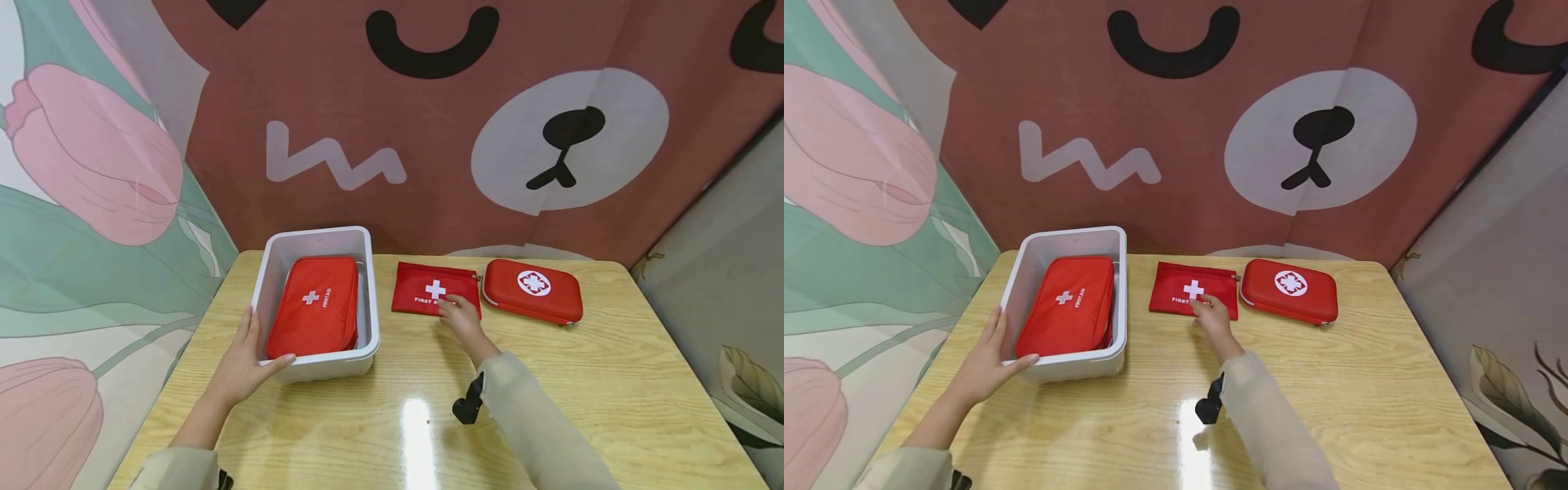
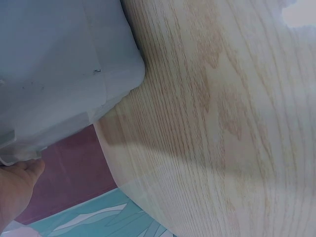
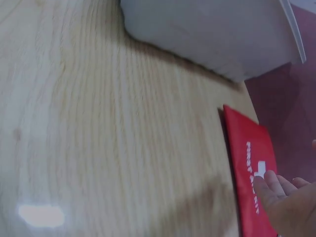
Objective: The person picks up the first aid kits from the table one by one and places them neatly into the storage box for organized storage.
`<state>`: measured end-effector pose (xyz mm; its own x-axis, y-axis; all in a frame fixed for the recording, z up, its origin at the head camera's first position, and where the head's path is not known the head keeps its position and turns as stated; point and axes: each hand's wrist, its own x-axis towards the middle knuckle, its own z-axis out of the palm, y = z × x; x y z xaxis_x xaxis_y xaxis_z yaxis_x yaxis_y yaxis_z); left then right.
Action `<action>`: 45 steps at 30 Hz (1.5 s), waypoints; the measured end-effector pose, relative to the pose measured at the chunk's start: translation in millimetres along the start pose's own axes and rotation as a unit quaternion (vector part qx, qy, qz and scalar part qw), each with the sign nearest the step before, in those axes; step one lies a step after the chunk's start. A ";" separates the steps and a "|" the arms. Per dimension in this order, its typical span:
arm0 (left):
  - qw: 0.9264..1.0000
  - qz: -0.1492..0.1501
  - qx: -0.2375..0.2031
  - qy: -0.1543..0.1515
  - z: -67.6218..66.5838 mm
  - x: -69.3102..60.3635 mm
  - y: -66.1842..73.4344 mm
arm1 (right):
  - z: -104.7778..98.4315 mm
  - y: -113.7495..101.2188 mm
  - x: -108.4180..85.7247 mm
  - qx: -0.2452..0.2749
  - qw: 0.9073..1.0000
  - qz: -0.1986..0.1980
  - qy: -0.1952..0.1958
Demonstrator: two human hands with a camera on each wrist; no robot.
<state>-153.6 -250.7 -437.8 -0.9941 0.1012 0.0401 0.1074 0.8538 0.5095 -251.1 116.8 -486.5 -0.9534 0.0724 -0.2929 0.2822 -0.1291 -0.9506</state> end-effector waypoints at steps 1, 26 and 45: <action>1.000 -0.001 0.001 0.000 -0.1 -0.2 -0.1 | -2.1 1.3 0.0 0.004 1.000 0.003 0.006; 1.000 0.007 0.004 0.002 0.9 -2.6 -1.5 | -107.7 121.2 89.7 0.048 0.998 0.031 0.028; 1.000 0.003 0.003 0.001 -0.8 -5.2 -3.1 | -52.4 16.2 -4.3 -0.007 0.989 0.130 0.075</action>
<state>-148.8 -254.3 -438.9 -0.9934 0.1057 0.0455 0.1142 0.8560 0.5042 -236.8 166.2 -506.0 -0.8226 0.1848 -0.5378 0.5174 -0.1490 -0.8427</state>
